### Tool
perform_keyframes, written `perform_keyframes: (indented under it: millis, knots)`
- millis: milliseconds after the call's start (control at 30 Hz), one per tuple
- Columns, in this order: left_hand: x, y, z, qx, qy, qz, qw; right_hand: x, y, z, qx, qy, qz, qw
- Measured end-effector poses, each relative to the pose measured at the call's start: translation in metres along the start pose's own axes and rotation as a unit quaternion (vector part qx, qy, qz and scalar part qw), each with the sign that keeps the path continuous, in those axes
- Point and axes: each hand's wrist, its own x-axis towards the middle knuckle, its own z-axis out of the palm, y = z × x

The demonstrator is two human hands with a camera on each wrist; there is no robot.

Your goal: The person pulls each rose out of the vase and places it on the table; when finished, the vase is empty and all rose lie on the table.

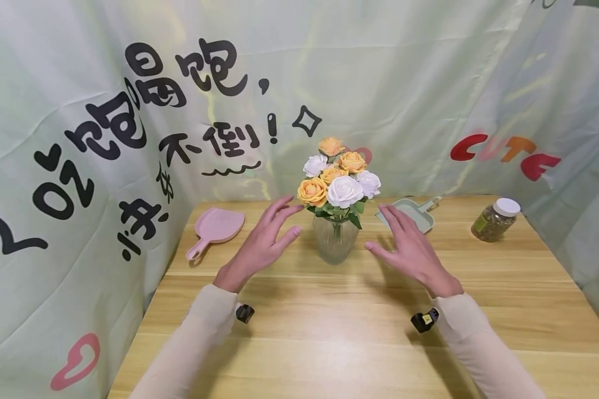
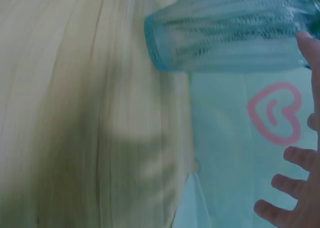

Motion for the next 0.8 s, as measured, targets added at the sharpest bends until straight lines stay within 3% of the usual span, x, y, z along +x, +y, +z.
perform_keyframes:
  millis: [267,467,667,800]
  knots:
    - [0.012,0.013,0.010,-0.046,0.016,0.085,0.9951,0.012,-0.017,0.019,0.060,-0.028,0.000,0.9978]
    - [0.025,0.020,0.021,-0.082,0.045,0.070,0.9931,0.018,-0.024,0.034,0.145,-0.034,0.007,0.9888]
    - [0.033,0.024,0.030,-0.076,0.066,0.071,0.9924,0.021,-0.026,0.046,0.222,-0.031,0.017,0.9744]
    - [0.036,0.025,0.031,-0.069,0.101,0.083,0.9890,0.023,-0.028,0.049,0.268,-0.027,0.020,0.9628]
